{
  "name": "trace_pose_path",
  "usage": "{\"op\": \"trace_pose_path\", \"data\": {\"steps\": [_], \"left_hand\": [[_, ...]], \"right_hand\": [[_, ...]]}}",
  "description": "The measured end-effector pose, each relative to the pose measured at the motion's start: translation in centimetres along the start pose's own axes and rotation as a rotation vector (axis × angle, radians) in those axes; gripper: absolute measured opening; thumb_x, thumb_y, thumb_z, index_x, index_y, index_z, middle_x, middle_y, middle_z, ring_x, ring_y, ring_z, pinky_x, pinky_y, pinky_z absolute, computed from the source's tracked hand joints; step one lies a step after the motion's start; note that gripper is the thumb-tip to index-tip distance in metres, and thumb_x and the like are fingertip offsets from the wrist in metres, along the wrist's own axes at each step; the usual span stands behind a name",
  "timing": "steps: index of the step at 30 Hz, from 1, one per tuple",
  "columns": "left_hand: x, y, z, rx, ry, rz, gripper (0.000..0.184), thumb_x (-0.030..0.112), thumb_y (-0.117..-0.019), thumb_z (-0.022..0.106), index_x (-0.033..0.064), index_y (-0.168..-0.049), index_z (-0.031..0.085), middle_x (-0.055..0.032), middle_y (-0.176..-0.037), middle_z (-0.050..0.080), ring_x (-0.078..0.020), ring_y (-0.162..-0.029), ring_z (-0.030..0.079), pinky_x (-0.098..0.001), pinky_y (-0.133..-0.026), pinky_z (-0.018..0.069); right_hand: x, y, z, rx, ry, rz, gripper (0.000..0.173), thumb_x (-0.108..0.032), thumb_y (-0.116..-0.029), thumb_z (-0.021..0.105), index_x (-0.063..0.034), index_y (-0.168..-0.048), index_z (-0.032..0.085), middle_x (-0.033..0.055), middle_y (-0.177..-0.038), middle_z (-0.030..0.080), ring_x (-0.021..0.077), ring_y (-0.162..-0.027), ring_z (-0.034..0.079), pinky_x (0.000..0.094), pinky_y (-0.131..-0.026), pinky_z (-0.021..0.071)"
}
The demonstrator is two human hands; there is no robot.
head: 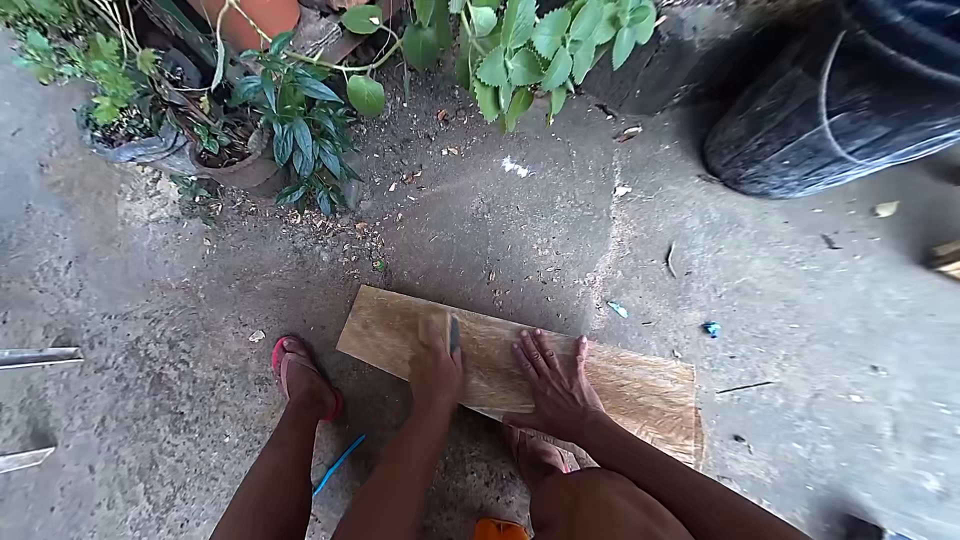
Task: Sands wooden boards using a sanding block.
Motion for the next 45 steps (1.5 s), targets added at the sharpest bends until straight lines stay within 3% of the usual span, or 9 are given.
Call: {"op": "trace_pose_path", "data": {"steps": [3, 9, 15, 21, 27, 34, 37, 40, 45], "left_hand": [[-0.6, 3.3, 1.2, -0.042, -0.062, 0.056, 0.085, 0.049, -0.104, 0.053, 0.0171, -0.168, 0.007, -0.0357, -0.146, 0.045, -0.0494, -0.115, 0.063, -0.0554, -0.09, 0.0563], [-0.3, -5.4, -2.2, 0.002, -0.014, -0.153, 0.081, 0.051, -0.1057, 0.048, 0.0218, -0.167, 0.004, -0.033, -0.157, 0.035, -0.0477, -0.126, 0.058, -0.0558, -0.098, 0.0535], [-1.9, 1.5, 0.3, -0.06, -0.048, -0.032, 0.084, 0.049, -0.1055, 0.049, 0.0167, -0.167, 0.002, -0.0363, -0.149, 0.042, -0.0502, -0.118, 0.062, -0.0564, -0.093, 0.0554], [-2.9, -7.4, -2.9, -0.015, -0.014, -0.231, 0.084, 0.051, -0.1057, 0.048, 0.0188, -0.167, 0.0, -0.0333, -0.157, 0.036, -0.0461, -0.124, 0.06, -0.0532, -0.099, 0.0536], [-3.0, 1.6, 0.1, -0.061, -0.057, -0.012, 0.087, 0.048, -0.1045, 0.052, 0.0139, -0.167, 0.003, -0.0366, -0.146, 0.044, -0.0497, -0.115, 0.063, -0.0562, -0.092, 0.0558], [-3.7, -7.2, -2.9, -0.015, -0.002, -0.224, 0.085, 0.049, -0.1058, 0.049, 0.0179, -0.167, -0.001, -0.0343, -0.156, 0.036, -0.0465, -0.123, 0.061, -0.0542, -0.099, 0.0535], [-3.7, -1.9, -0.5, -0.008, 0.0, -0.097, 0.089, 0.046, -0.1041, 0.054, 0.0125, -0.167, 0.001, -0.0386, -0.149, 0.041, -0.051, -0.118, 0.062, -0.0577, -0.095, 0.0551], [-4.4, 1.3, 0.1, -0.086, -0.073, -0.034, 0.086, 0.049, -0.1054, 0.05, 0.0162, -0.167, 0.001, -0.0363, -0.148, 0.042, -0.0498, -0.117, 0.062, -0.0558, -0.093, 0.0556], [-6.3, -7.4, -3.2, -0.029, 0.019, -0.249, 0.084, 0.048, -0.1066, 0.047, 0.0132, -0.167, 0.001, -0.0356, -0.155, 0.036, -0.0478, -0.126, 0.059, -0.0551, -0.102, 0.0517]], "right_hand": [[-0.2, -0.1, 0.0, 0.017, -0.002, -0.011, 0.136, -0.098, -0.0683, 0.046, -0.006, -0.165, 0.019, 0.0171, -0.172, 0.012, 0.0385, -0.159, 0.007, 0.0845, -0.109, -0.0025], [-0.1, -0.1, 0.0, 0.022, 0.009, -0.005, 0.137, -0.099, -0.0678, 0.046, -0.0062, -0.165, 0.019, 0.0157, -0.173, 0.01, 0.038, -0.159, 0.006, 0.0846, -0.109, -0.0033], [0.0, -0.1, 0.1, 0.025, -0.002, -0.011, 0.137, -0.099, -0.0677, 0.046, -0.0055, -0.165, 0.019, 0.0169, -0.172, 0.01, 0.0389, -0.159, 0.007, 0.0849, -0.109, -0.0024], [-0.1, 0.0, 0.2, 0.024, 0.016, -0.004, 0.137, -0.1, -0.0677, 0.044, -0.007, -0.165, 0.019, 0.0153, -0.173, 0.011, 0.0381, -0.159, 0.007, 0.0847, -0.109, -0.002], [-0.3, -0.1, 0.0, 0.054, 0.001, -0.015, 0.137, -0.099, -0.0677, 0.045, -0.0049, -0.164, 0.022, 0.0169, -0.172, 0.015, 0.0391, -0.159, 0.011, 0.0853, -0.109, -0.0002], [0.0, -0.2, 0.3, 0.079, 0.024, -0.012, 0.136, -0.1, -0.0668, 0.045, -0.0078, -0.164, 0.022, 0.0142, -0.172, 0.015, 0.0385, -0.159, 0.01, 0.0853, -0.109, -0.0008], [-0.1, -0.1, 0.2, 0.07, 0.018, -0.009, 0.136, -0.1, -0.0671, 0.045, -0.0071, -0.164, 0.022, 0.0146, -0.172, 0.014, 0.0385, -0.159, 0.01, 0.0852, -0.109, -0.0005], [-0.2, -0.2, -0.1, 0.055, 0.012, -0.006, 0.136, -0.098, -0.0675, 0.048, -0.0053, -0.164, 0.022, 0.017, -0.172, 0.015, 0.0394, -0.159, 0.01, 0.0851, -0.109, -0.0008], [-0.2, -0.1, 0.3, 0.075, 0.03, -0.005, 0.137, -0.1, -0.0665, 0.045, -0.0058, -0.164, 0.022, 0.0159, -0.172, 0.015, 0.038, -0.159, 0.01, 0.0849, -0.109, -0.002]]}}
Point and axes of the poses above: each hand's wrist, its own y-axis away from the middle knuckle, its own z-axis out of the palm, x = y × z, the point moved 5 cm from there along -y, towards the middle knuckle
